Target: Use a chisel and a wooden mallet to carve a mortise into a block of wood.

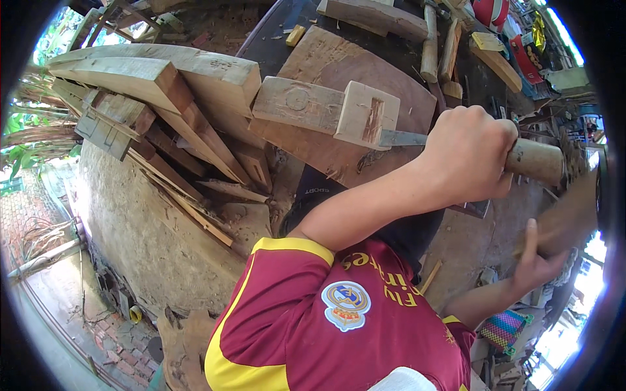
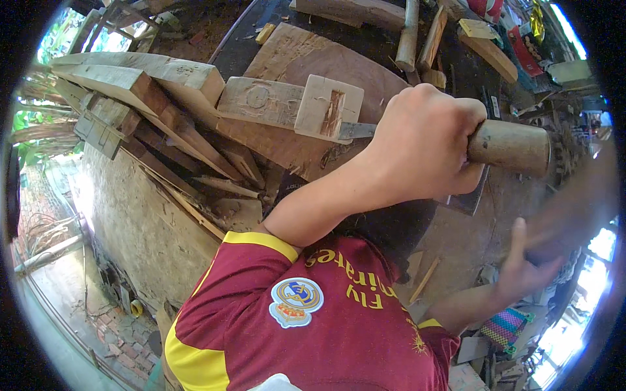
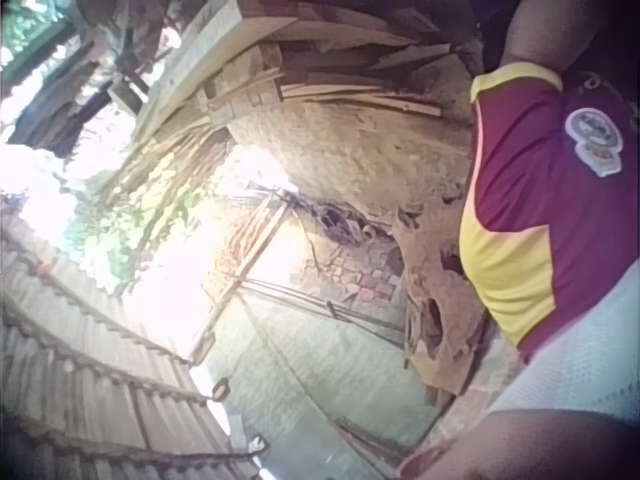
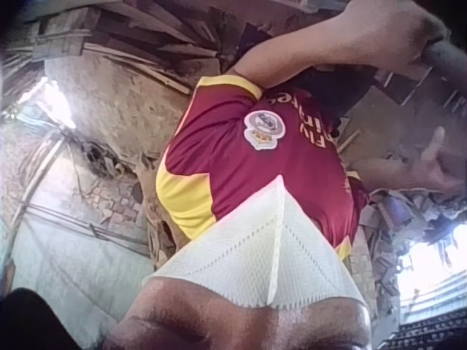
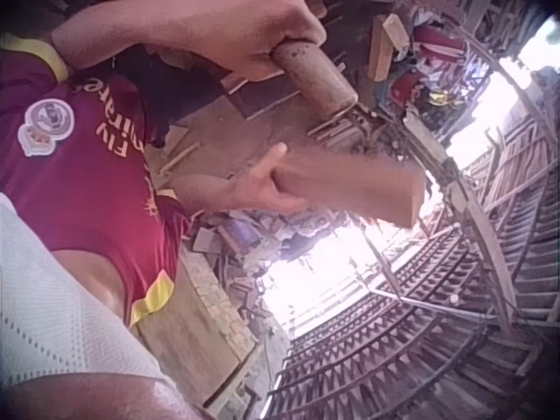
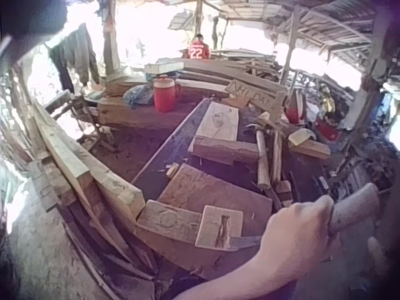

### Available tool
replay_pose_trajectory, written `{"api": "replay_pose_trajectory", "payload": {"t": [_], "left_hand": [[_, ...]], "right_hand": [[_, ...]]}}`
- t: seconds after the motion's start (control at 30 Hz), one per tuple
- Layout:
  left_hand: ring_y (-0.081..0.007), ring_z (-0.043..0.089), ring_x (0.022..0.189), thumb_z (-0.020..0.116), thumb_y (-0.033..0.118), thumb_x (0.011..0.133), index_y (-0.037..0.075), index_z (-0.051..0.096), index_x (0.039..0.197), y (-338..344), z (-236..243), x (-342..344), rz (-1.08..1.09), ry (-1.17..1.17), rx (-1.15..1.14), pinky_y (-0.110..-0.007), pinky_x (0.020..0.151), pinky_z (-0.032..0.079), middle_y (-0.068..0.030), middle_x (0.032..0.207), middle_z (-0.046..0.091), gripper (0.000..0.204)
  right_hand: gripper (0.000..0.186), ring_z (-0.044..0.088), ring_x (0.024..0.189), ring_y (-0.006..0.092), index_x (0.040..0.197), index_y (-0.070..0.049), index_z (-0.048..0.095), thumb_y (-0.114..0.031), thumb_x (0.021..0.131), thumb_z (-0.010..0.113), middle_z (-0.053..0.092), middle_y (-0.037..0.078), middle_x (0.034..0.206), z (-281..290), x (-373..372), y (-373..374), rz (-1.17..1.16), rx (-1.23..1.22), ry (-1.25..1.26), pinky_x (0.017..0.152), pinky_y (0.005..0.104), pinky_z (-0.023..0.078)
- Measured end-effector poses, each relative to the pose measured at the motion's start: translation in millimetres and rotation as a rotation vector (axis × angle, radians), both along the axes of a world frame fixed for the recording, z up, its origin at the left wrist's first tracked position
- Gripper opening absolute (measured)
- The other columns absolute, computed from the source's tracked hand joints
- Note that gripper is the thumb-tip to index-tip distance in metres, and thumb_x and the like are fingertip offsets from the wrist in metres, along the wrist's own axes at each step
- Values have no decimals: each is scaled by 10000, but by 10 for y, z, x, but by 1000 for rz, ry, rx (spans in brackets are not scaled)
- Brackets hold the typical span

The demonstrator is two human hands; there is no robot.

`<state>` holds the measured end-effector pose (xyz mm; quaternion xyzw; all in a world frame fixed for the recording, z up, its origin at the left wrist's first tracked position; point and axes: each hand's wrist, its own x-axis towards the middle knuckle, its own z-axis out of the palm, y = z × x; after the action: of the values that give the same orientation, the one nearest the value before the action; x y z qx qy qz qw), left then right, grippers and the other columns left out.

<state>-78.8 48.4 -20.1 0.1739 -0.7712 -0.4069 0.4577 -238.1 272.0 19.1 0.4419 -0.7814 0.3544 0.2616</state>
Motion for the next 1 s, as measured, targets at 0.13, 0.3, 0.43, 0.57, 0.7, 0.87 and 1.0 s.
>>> {"api": "replay_pose_trajectory", "payload": {"t": [0.13,0.3,0.43,0.57,0.7,0.87,1.0], "left_hand": [[-394,627,626,719,173,584,66,609,675,19,-8,-32,-10,-20,-4,-475,593,520,-167,600,591,178],[-393,626,627,724,173,594,68,614,685,-38,-110,2,38,-90,-43,-475,590,517,-165,608,595,177],[-391,631,630,732,174,602,64,621,688,-3,-104,-48,10,-113,-55,-469,594,519,-161,611,603,178],[-379,646,631,744,181,598,68,631,688,41,-136,-113,-10,-254,-99,-464,599,529,-151,618,621,184],[-367,657,634,749,187,591,68,634,687,98,-71,-114,-106,-286,-161,-463,603,538,-145,625,632,192],[-364,653,634,737,176,585,65,632,689,78,66,-141,-106,-220,-167,-453,597,534,-145,623,626,185],[-369,643,627,720,156,586,62,624,685,23,37,-150,-39,-126,-132,-451,592,525,-152,615,613,167]], "right_hand": [[776,550,1229,326,1388,69,446,-82,739,843,501,223,1401,2,49,-49,-65,-414,-209,1049,419,437],[690,597,1129,285,1323,80,489,-87,755,842,582,197,1248,-444,107,-5,-44,129,90,988,392,469],[593,605,1094,255,1284,80,511,-16,775,798,603,184,1202,-288,154,-26,-48,-195,-248,970,377,481],[571,597,1073,256,1316,51,470,76,798,709,589,172,1207,-331,207,6,70,-451,-534,966,385,501],[592,593,1056,242,1331,52,459,64,798,719,593,164,1180,-449,134,144,17,-365,-498,952,363,496],[609,589,1039,229,1343,49,451,65,798,723,594,157,1161,-509,141,169,-4,-343,-518,934,348,493],[618,588,1042,231,1351,48,440,69,799,717,596,159,1157,-528,141,187,-1,-362,-522,938,350,492]]}}
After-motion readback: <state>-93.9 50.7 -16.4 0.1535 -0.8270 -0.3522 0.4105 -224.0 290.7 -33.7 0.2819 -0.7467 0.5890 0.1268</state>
